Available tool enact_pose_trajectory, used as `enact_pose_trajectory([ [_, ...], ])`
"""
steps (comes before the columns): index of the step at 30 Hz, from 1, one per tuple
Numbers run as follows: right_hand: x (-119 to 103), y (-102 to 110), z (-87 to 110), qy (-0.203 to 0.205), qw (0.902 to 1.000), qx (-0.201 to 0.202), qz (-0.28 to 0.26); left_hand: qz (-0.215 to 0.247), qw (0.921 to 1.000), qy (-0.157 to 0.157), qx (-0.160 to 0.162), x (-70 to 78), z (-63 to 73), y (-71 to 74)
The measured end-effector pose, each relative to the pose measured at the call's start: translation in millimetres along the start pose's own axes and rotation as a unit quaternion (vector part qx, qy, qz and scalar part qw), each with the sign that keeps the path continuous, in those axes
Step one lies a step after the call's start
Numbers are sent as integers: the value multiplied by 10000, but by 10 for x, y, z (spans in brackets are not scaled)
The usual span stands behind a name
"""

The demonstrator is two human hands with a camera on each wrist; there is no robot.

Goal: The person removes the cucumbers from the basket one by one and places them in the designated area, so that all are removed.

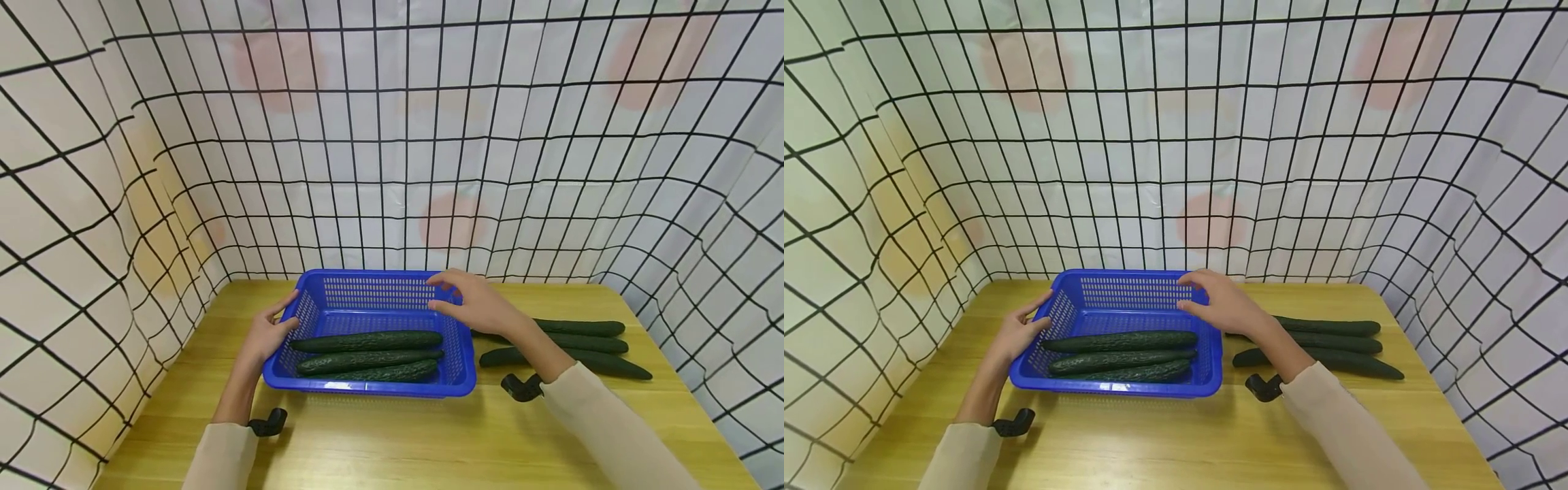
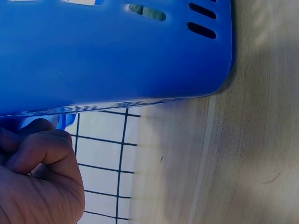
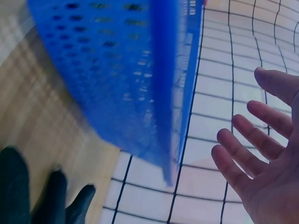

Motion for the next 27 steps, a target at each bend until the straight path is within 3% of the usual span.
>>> enact_pose_trajectory([
  [5, -164, -88, -117, 137, 9997, -173, -108, -129, 9999, -58, -32, 122, 70, -22],
  [13, -330, -295, -271, 170, 9980, -556, -250, -106, 9998, -111, 118, -209, -109, 29],
  [20, -462, -347, -383, 332, 9973, -609, -224, -110, 9997, -137, 149, -211, -103, 62],
  [27, -508, -537, -535, 390, 9951, -869, -279, -147, 9997, -59, 184, -206, -105, 44],
])
Point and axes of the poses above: each hand's wrist, its own z-axis away from the middle knuckle, its own y-axis out of the back of the hand, x = y × z, the point moved 8 cm from there along -z, towards the middle knuckle, and after that the axes turned 8 degrees about -y, right-handed, at the moved point
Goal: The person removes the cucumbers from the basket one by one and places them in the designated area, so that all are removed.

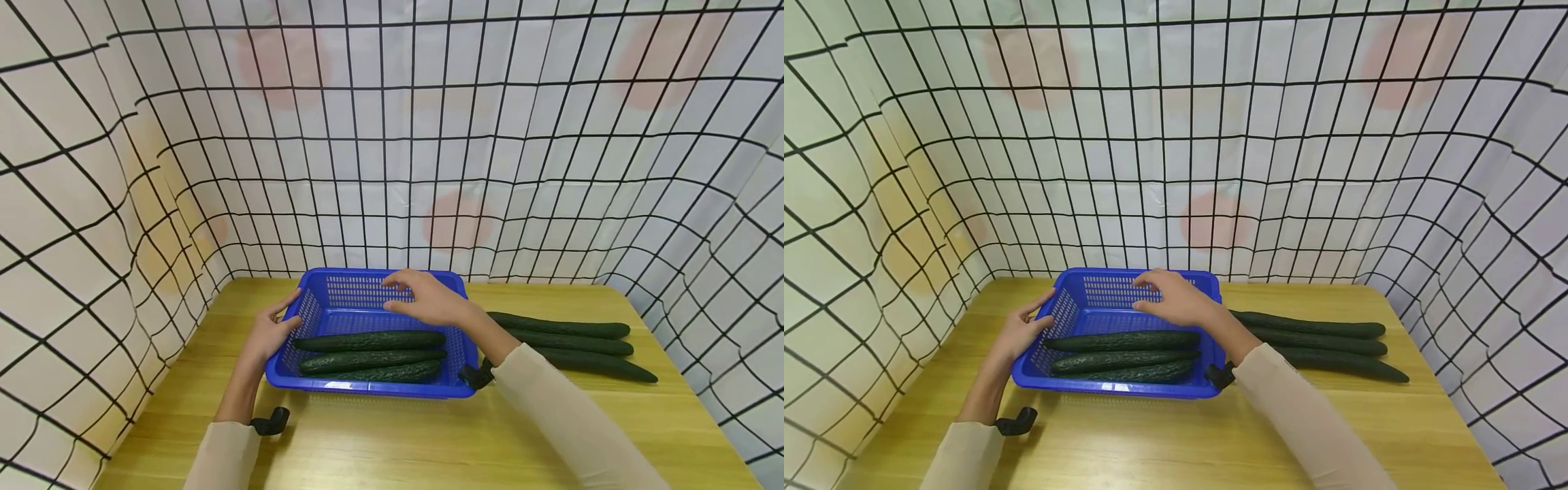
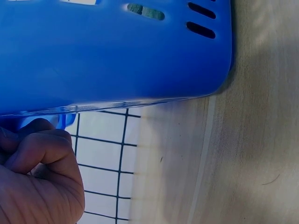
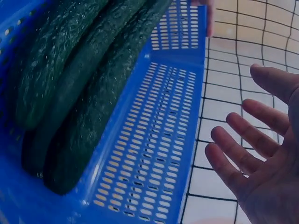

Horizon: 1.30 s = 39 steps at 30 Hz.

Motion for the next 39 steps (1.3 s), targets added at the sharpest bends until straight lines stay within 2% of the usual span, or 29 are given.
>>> enact_pose_trajectory([
  [13, -72, -238, -226, -44, 9992, -398, 68, 44, 10000, -56, 42, -10, -18, 3],
  [23, 95, -492, -360, -22, 9975, -666, 220, 170, 9998, -32, 57, -27, -55, -15],
  [31, 154, -622, -373, -158, 9954, -936, 98, 124, 9997, -67, 174, -5, -35, -10],
  [39, 195, -787, -328, -339, 9894, -1412, 56, 258, 9995, 5, 191, -37, -28, 6],
])
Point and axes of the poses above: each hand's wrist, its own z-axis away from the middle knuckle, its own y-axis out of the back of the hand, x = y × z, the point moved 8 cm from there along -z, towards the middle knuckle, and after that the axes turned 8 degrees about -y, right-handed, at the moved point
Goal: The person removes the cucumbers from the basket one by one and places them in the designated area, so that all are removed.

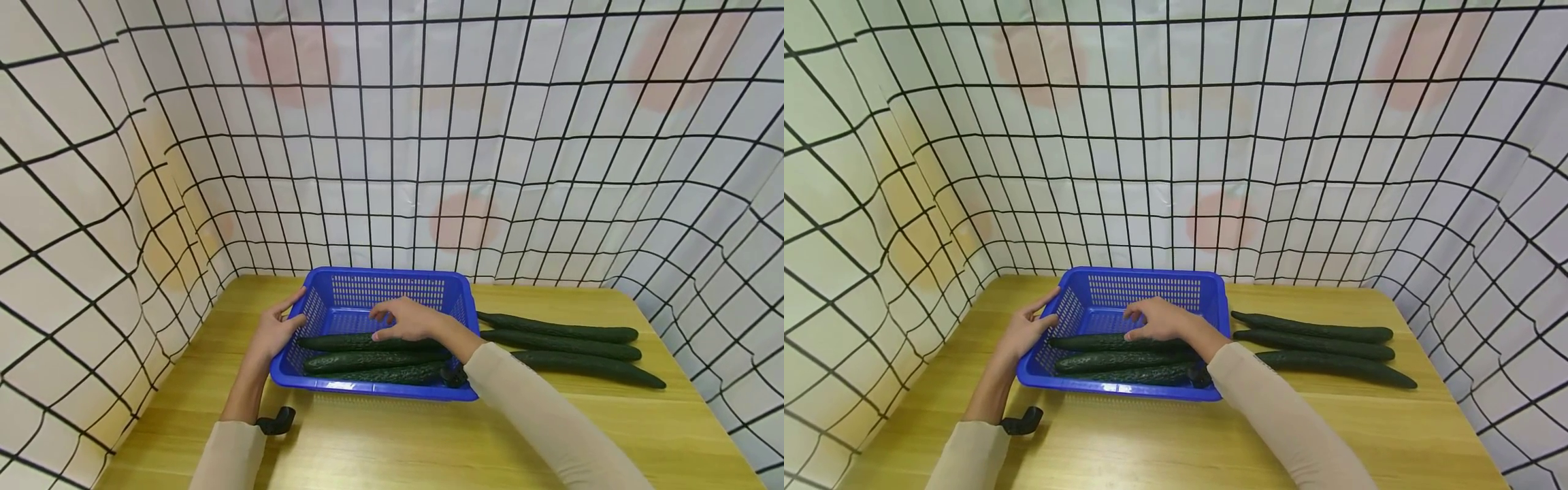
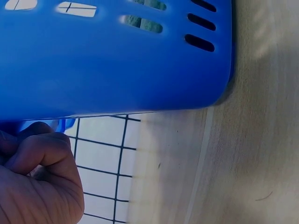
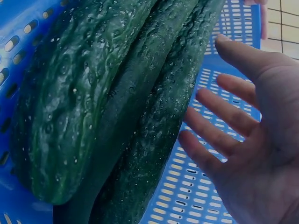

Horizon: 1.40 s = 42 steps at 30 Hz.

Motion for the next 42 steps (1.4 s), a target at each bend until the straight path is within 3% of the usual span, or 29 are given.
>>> enact_pose_trajectory([
  [10, 45, -117, -4, -52, 9974, -279, 658, -22, 10000, 90, 21, 25, 17, 15],
  [17, 80, -163, -18, -116, 9962, -396, 763, -63, 9998, 189, -94, 290, 141, -32],
  [22, 78, -169, -40, -74, 9964, -345, 775, -107, 9998, 122, -128, 361, 188, -45],
  [26, 93, -154, -49, -111, 9976, -247, 640, -64, 9998, 176, -101, 292, 146, -34],
  [33, 157, -113, -64, -257, 9995, -8, 187, -3, 9999, 153, -14, 18, 5, 5],
  [42, 121, 30, -16, -276, 9987, 417, -13, -212, 9998, -15, 25, 0, 6, -4],
])
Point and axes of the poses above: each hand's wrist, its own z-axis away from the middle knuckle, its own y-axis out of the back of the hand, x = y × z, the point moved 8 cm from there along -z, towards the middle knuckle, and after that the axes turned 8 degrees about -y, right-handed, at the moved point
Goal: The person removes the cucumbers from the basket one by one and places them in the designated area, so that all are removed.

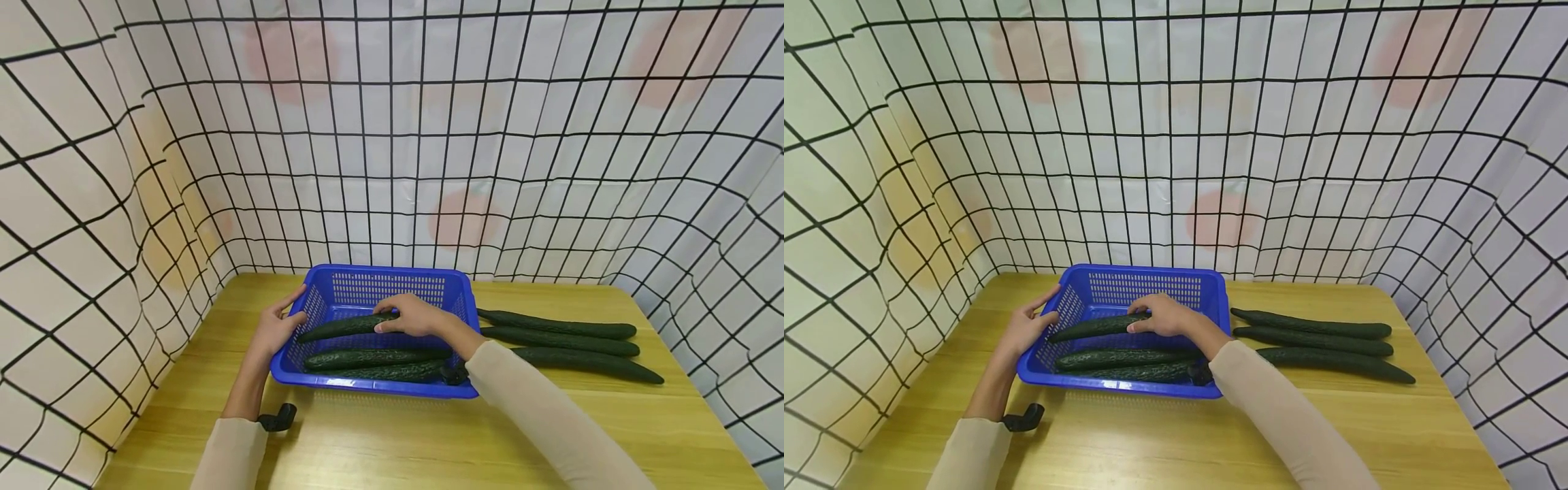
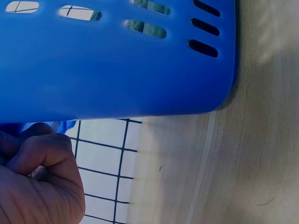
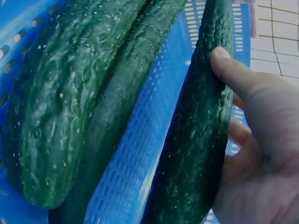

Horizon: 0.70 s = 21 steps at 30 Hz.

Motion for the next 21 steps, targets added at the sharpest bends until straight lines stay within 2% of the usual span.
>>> enact_pose_trajectory([
  [10, -63, 218, 106, 144, 9979, 622, -91, -14, 10000, 43, -35, 26, 20, 31],
  [15, -102, 286, 156, 191, 9982, 573, 8, 86, 9999, 106, -11, 11, 17, 15],
  [21, -173, 433, 251, 266, 9973, 680, -66, 182, 9998, 34, -56, 22, -2, 2],
])
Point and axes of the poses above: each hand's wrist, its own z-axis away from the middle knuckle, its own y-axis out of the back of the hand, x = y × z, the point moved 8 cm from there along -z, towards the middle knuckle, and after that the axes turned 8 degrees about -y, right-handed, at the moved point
